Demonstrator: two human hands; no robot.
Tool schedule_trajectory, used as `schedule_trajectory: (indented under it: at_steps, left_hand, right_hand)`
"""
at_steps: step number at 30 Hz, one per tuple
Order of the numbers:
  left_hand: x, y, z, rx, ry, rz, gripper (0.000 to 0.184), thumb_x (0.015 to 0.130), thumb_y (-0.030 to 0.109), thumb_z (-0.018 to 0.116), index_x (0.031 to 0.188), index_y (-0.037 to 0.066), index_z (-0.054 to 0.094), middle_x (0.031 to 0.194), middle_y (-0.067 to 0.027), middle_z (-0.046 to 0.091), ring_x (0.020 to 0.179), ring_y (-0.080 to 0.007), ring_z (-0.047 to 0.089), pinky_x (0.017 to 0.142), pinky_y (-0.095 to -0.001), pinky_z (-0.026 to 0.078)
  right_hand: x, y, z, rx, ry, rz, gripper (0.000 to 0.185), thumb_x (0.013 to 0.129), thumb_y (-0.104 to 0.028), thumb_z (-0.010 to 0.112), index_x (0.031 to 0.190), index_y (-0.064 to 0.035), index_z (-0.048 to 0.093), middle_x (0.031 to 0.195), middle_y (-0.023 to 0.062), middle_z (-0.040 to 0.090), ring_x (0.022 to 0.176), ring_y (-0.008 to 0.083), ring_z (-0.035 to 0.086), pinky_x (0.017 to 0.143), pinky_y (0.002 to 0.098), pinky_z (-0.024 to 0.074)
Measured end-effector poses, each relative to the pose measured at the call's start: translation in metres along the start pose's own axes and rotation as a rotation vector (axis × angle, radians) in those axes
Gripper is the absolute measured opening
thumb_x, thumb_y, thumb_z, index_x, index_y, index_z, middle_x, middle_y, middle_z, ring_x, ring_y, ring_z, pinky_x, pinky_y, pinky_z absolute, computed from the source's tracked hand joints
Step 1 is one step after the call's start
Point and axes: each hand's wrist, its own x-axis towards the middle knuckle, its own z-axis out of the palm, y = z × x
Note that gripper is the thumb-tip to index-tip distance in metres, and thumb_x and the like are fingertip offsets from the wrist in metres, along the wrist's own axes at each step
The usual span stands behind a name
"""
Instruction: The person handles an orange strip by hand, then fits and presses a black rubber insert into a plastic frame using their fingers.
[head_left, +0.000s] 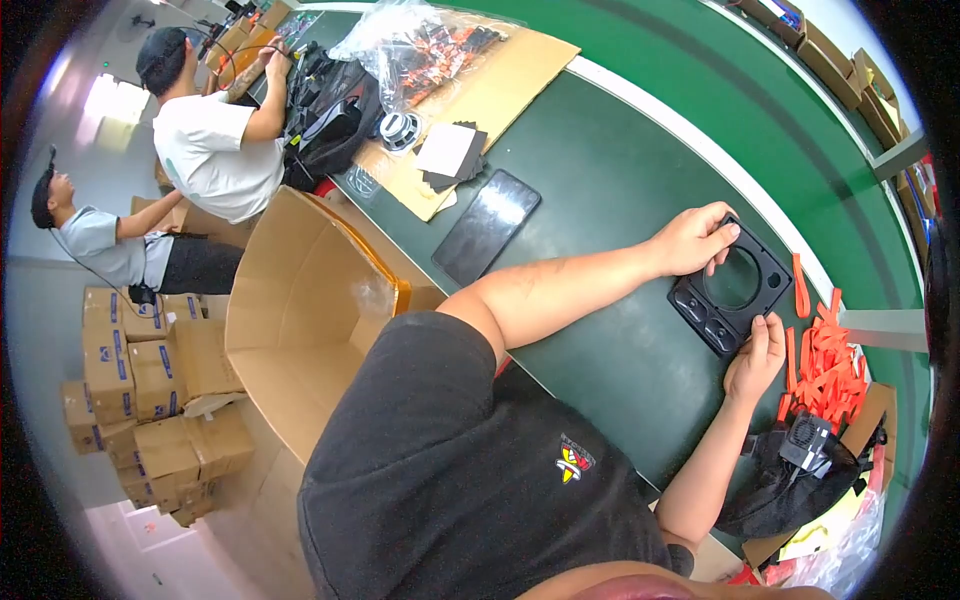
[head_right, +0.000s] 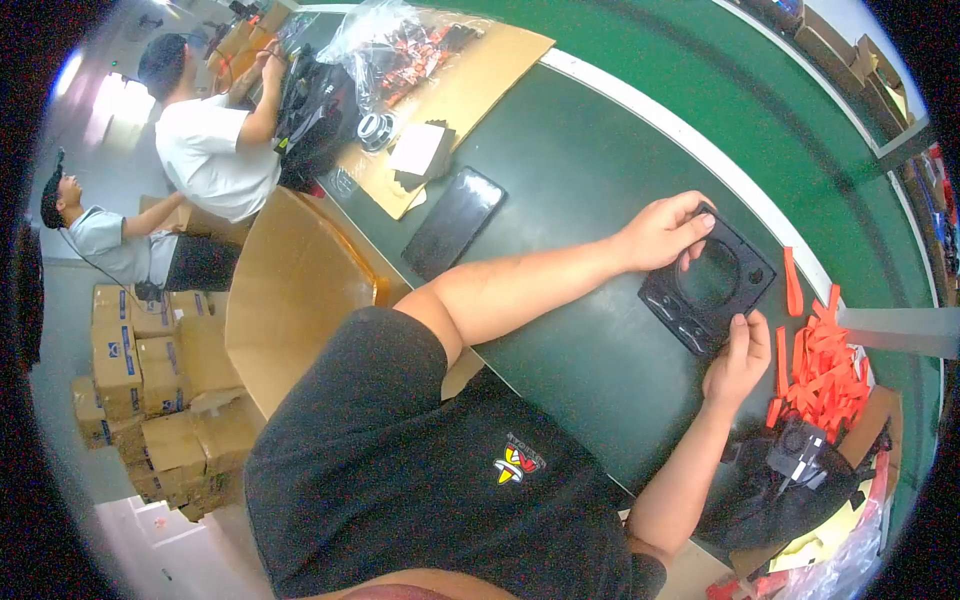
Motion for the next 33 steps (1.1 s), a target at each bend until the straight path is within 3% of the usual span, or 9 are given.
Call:
schedule_trajectory:
  at_steps: [33]
  left_hand:
    - [0.0008,-0.0001,-0.0005,-0.002,-0.006,0.016,0.021,0.096,0.024,0.045,0.103,0.004,0.049,0.066,-0.0030,0.055,0.050,-0.0099,0.054,0.046,-0.0232,0.044]
  right_hand:
    - [-0.0005,-0.0024,0.0004,-0.039,-0.040,0.001,0.014,0.089,-0.005,0.054,0.100,0.0026,0.059,0.094,0.0036,0.061,0.084,0.0090,0.053,0.078,0.0225,0.0406]
